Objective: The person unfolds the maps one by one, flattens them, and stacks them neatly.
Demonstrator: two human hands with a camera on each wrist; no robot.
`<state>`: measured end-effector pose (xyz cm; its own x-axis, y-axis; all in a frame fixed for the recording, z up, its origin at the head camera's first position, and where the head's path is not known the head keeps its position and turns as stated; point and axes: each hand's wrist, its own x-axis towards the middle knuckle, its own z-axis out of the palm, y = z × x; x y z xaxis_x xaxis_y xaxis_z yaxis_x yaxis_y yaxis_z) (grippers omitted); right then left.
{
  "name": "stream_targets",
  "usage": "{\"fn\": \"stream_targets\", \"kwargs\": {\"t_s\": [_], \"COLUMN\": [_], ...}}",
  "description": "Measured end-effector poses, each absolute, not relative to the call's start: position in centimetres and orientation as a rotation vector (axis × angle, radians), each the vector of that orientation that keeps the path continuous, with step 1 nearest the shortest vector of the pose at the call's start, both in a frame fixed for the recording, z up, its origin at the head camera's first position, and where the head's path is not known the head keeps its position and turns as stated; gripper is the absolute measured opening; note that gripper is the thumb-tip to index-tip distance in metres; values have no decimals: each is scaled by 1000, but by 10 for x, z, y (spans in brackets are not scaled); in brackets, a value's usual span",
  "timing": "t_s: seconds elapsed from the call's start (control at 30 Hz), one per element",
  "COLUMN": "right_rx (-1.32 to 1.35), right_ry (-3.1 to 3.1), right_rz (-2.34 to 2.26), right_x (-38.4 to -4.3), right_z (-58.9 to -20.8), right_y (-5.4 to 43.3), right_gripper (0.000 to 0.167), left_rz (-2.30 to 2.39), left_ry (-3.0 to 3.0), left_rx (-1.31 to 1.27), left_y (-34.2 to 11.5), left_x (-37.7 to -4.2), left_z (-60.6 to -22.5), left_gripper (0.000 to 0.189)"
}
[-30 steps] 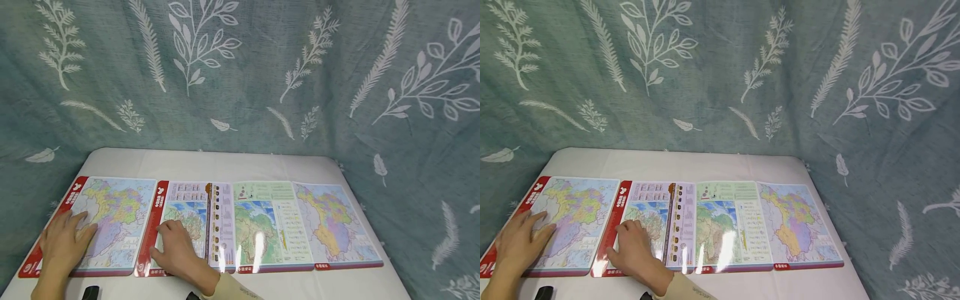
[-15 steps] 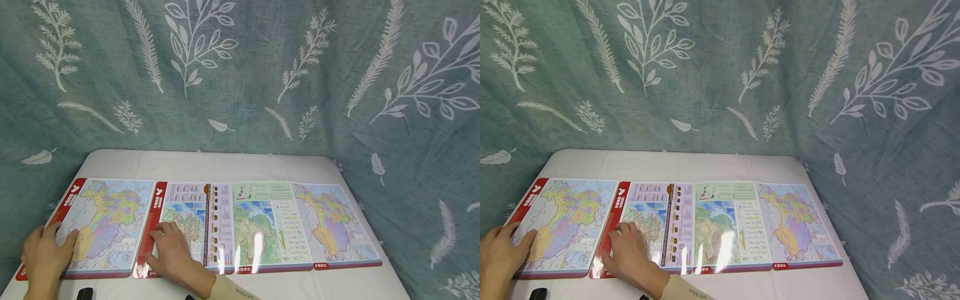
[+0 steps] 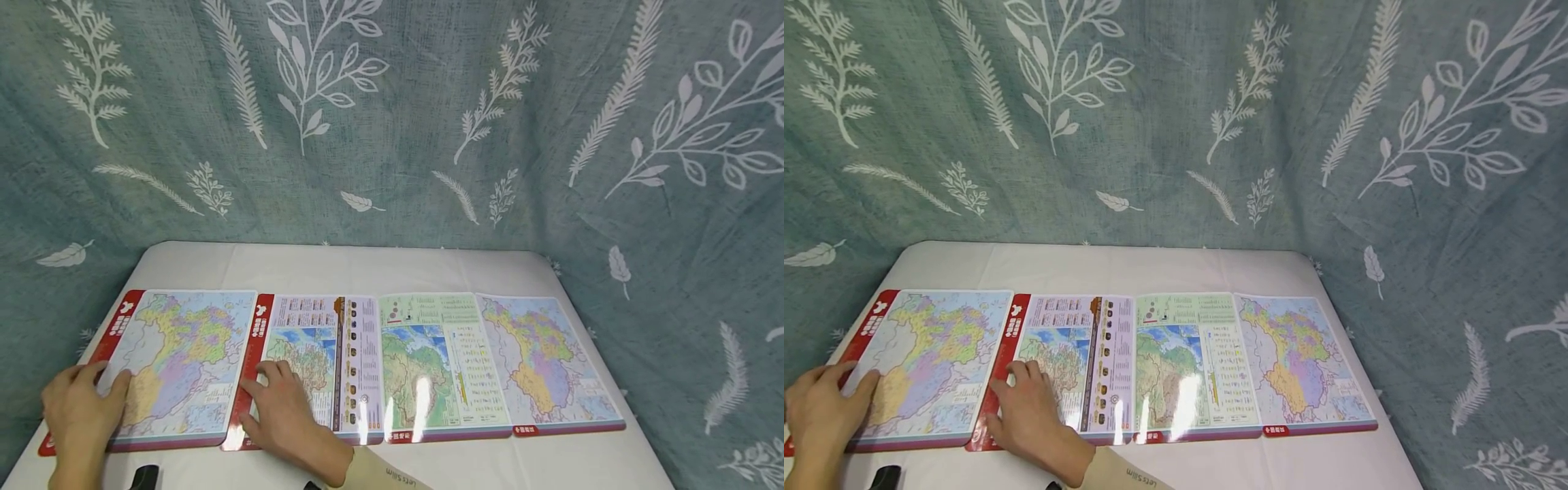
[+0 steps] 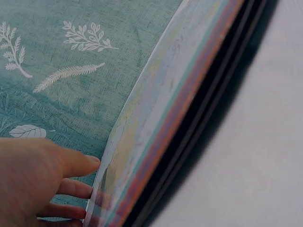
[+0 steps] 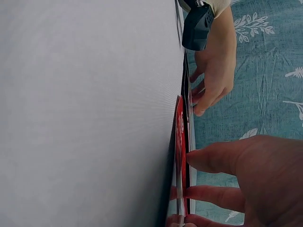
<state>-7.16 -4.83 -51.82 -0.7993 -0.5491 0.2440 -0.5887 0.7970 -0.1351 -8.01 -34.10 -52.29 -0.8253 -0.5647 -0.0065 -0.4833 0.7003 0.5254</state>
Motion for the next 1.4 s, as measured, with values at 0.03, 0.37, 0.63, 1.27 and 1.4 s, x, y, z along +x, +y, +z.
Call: {"fn": "stream_targets", "kwargs": {"t_s": [0.03,0.37,0.63,1.27,1.4], "right_rx": [895,895,928,871,871], "right_ry": [-2790,-2792,-2785,-2801,-2787], "right_rz": [307,307,418,768,842], "right_x": [-72,-72,-68,-57,-57], "right_z": [-518,-515,-507,-502,-501], "right_y": [-48,-44,-39,-26,-20], "right_gripper": [43,48,44,51,49], "left_rz": [-784,-816,-830,-889,-904], "left_ry": [-2749,-2740,-2708,-2667,-2644], "left_rx": [851,874,822,792,781], "left_y": [-340,-331,-325,-313,-311], "left_x": [-80,-83,-85,-85,-85], "left_z": [-523,-520,-519,-521,-521], "left_gripper": [59,57,55,47,44]}}
